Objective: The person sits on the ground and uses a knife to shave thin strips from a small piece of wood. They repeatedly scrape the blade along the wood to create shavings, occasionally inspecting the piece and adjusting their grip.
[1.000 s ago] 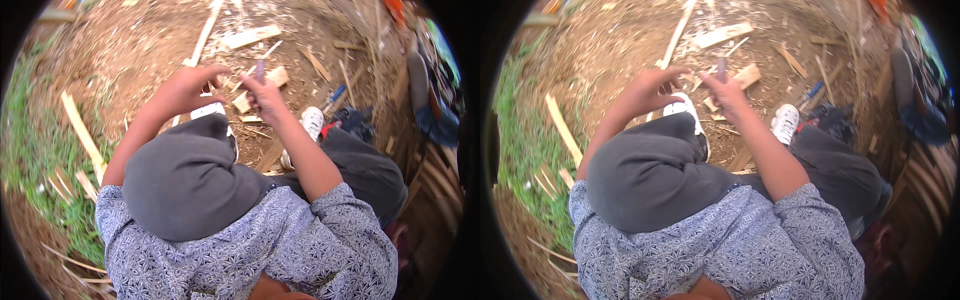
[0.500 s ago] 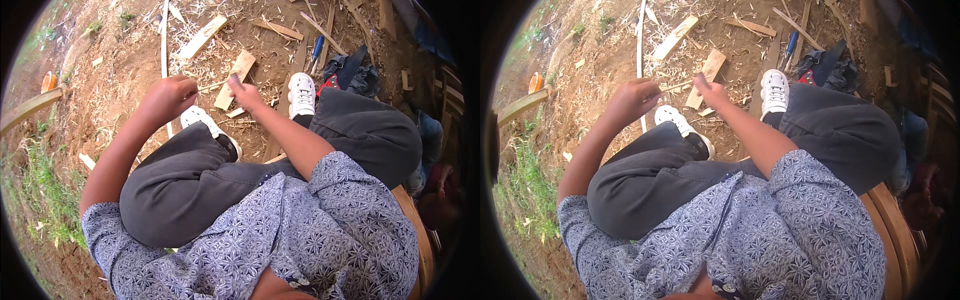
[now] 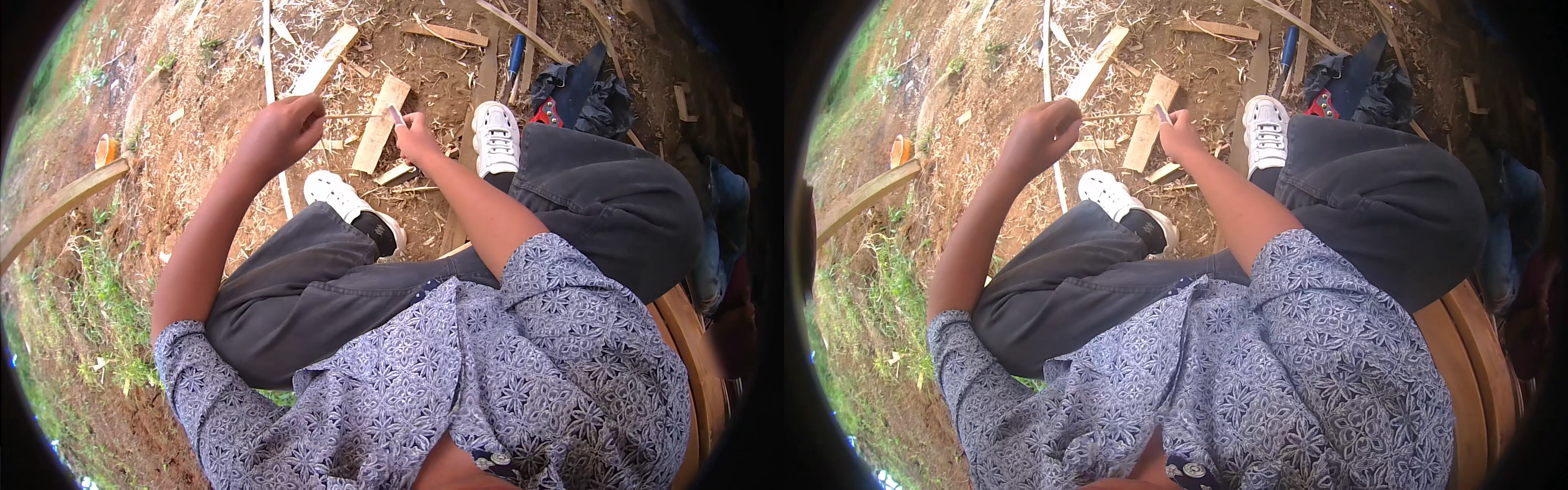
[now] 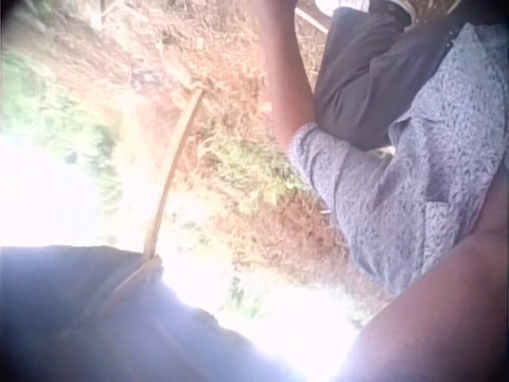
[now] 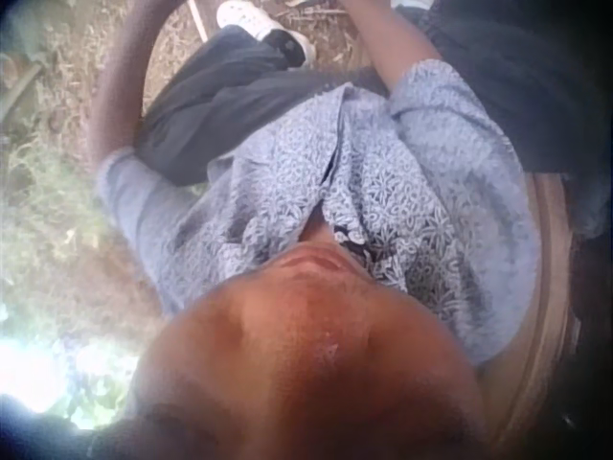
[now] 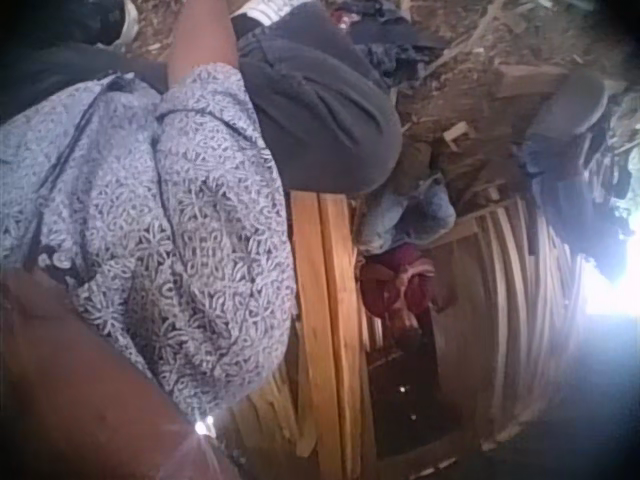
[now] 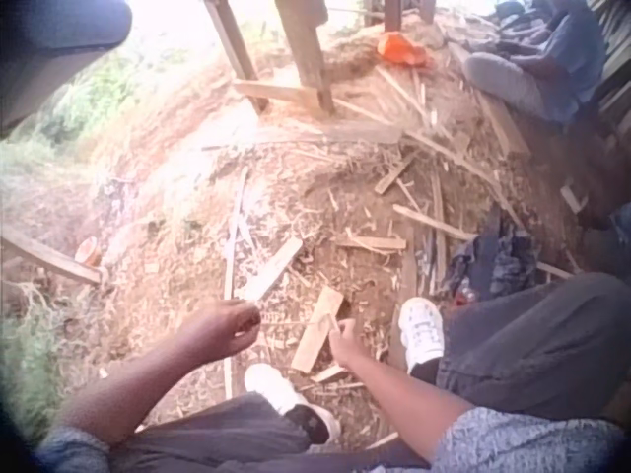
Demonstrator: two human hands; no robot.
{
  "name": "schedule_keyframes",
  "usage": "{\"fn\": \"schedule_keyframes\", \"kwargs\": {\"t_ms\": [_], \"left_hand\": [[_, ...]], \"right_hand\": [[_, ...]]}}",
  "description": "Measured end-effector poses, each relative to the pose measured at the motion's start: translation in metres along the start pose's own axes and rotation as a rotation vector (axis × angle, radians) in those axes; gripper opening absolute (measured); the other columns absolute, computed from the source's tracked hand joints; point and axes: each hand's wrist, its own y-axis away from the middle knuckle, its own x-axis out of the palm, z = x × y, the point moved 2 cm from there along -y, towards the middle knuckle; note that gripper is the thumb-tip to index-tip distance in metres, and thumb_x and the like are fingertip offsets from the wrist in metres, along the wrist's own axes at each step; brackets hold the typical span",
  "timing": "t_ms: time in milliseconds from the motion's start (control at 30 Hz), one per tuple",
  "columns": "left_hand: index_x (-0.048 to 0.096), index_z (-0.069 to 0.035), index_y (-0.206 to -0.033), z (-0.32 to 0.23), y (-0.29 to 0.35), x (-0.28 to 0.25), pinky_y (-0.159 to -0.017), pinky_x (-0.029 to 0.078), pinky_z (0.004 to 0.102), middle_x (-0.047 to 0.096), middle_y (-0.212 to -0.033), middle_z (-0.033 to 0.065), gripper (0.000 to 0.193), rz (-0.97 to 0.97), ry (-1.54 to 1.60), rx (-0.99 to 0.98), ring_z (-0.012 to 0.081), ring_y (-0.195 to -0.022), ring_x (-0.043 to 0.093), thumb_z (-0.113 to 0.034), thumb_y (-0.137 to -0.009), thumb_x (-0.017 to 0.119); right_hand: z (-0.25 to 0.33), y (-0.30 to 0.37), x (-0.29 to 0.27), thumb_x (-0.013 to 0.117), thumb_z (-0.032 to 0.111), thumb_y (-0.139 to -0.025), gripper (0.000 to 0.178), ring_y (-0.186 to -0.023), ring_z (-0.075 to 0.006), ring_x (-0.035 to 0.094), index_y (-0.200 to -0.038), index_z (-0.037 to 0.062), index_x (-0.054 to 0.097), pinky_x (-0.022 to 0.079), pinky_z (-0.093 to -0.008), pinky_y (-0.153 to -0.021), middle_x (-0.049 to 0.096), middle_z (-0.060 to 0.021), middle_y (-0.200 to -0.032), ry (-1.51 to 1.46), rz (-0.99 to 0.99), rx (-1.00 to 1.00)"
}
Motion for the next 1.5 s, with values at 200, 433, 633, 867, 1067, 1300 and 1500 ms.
{"fn": "schedule_keyframes", "kwargs": {"t_ms": [200,433,633,867,1067,1300,1500], "left_hand": [[0.064,-0.002,-0.109,-0.001,-0.011,0.024,-0.073,0.053,0.0480,0.070,-0.084,0.0198,0.020,-0.047,0.190,-0.060,0.0361,-0.082,0.069,-0.015,-0.096,0.057],[0.067,-0.008,-0.114,0.012,-0.013,0.035,-0.075,0.057,0.0455,0.070,-0.090,0.0136,0.027,0.011,-0.318,0.042,0.0351,-0.083,0.070,-0.028,-0.103,0.053],[0.065,-0.009,-0.091,0.021,-0.023,0.038,-0.066,0.055,0.0457,0.069,-0.080,0.0115,0.028,0.063,-0.357,0.012,0.0334,-0.074,0.069,-0.032,-0.103,0.055],[0.067,-0.005,-0.086,0.047,-0.017,0.043,-0.062,0.057,0.0462,0.069,-0.076,0.0142,0.013,-0.035,-0.285,0.039,0.0330,-0.071,0.071,-0.016,-0.093,0.063],[0.069,-0.006,-0.091,0.049,-0.020,0.047,-0.064,0.057,0.0459,0.069,-0.076,0.0149,0.019,-0.050,-0.199,0.044,0.0341,-0.070,0.070,-0.022,-0.098,0.061],[0.067,-0.005,-0.087,0.051,-0.020,0.051,-0.063,0.057,0.0467,0.069,-0.074,0.0157,0.022,-0.069,-0.155,0.069,0.0351,-0.069,0.070,-0.023,-0.098,0.061],[0.070,-0.006,-0.096,0.054,-0.004,0.050,-0.068,0.055,0.0460,0.070,-0.078,0.0158,0.022,-0.079,-0.096,0.001,0.0363,-0.072,0.069,-0.026,-0.100,0.062]], "right_hand": [[-0.013,-0.011,-0.003,0.053,0.028,-0.096,0.037,-0.075,-0.0225,0.067,-0.128,0.0089,0.051,0.052,-0.0377,-0.070,0.069,-0.0107,-0.089,0.132,-0.045,-0.111],[0.000,-0.009,0.012,0.057,0.029,-0.095,0.042,-0.099,-0.0345,0.069,-0.134,0.0125,0.052,0.052,-0.0442,-0.088,0.069,-0.0193,-0.108,0.077,0.001,-0.140],[-0.002,-0.010,0.016,0.058,0.028,-0.097,0.037,-0.096,-0.0328,0.069,-0.131,0.0137,0.054,0.052,-0.0449,-0.086,0.070,-0.0190,-0.105,0.119,-0.036,-0.160],[0.069,0.037,0.042,0.058,0.026,-0.098,0.032,-0.091,-0.0326,0.071,-0.127,0.0123,0.056,0.053,-0.0437,-0.083,0.071,-0.0176,-0.096,0.064,0.044,-0.405],[0.019,0.002,0.035,0.058,0.022,-0.098,0.033,-0.094,-0.0319,0.071,-0.129,0.0089,0.056,0.053,-0.0422,-0.086,0.072,-0.0192,-0.105,0.221,-0.114,-0.358],[-0.011,-0.015,0.022,0.059,0.022,-0.098,0.034,-0.092,-0.0329,0.071,-0.130,0.0098,0.057,0.053,-0.0445,-0.082,0.072,-0.0185,-0.106,0.207,-0.202,-0.459],[0.082,0.053,0.045,0.060,0.021,-0.098,0.033,-0.093,-0.0313,0.071,-0.129,0.0104,0.058,0.053,-0.0439,-0.083,0.072,-0.0159,-0.106,0.134,0.088,-0.346]]}}
